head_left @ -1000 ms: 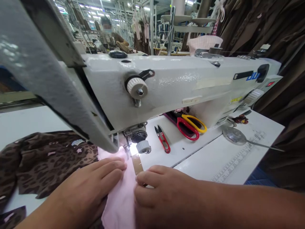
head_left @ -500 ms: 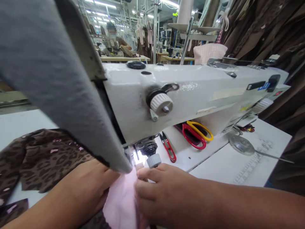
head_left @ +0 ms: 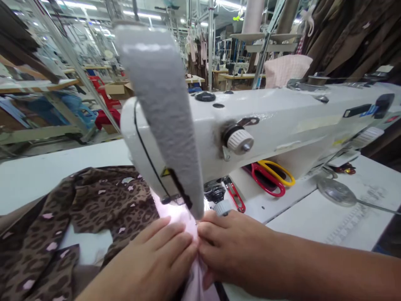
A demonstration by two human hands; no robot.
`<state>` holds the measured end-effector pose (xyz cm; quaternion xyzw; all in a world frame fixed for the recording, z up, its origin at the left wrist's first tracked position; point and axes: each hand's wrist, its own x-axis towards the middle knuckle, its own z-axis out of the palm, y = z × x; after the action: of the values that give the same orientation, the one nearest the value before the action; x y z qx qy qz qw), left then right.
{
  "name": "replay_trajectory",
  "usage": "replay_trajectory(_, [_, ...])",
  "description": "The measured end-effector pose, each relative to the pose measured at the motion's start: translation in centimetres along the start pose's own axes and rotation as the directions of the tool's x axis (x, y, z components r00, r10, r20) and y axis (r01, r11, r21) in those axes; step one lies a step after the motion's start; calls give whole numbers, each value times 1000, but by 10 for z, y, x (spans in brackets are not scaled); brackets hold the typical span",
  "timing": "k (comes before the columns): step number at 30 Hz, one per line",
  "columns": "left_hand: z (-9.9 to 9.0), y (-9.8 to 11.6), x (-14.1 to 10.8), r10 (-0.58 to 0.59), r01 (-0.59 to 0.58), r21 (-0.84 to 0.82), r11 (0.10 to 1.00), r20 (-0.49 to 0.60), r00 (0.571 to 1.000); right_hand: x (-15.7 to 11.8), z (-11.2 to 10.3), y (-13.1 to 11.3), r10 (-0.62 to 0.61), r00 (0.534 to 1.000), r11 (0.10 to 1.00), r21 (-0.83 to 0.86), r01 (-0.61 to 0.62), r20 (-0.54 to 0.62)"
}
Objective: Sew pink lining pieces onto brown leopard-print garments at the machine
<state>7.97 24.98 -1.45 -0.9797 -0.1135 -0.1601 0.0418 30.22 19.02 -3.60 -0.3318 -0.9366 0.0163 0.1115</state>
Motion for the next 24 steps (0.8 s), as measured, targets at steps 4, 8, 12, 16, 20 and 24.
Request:
replay_trajectory(4, [6,16,-10,-48,48,9,999,-24,999,-8,-1,-6,-20,1000,1000,1,20,-6])
replay_trajectory(8, [18,16,-18,-109,99,-59,993,-200,974,-13,-4,-7,-36,999,999,31,35,35])
replay_trajectory(12, [17,10,-24,-22,22,-5,1000,-161,987,-14,-3,-6,-44,999,999,32,43,12])
replay_trajectory(16, [11,5,-25,5,-5,4,1000,-110,994,-14,-5,-5,-43,999,999,32,42,14])
replay_trajectory(20, [15,-1,-26,52,-54,-11,999,-103,993,-12,-9,-4,-54,998,998,28,53,42])
replay_trajectory(24, [20,-9,-26,89,-88,7,996,-122,989,-11,-3,-2,-68,998,998,-9,68,-10])
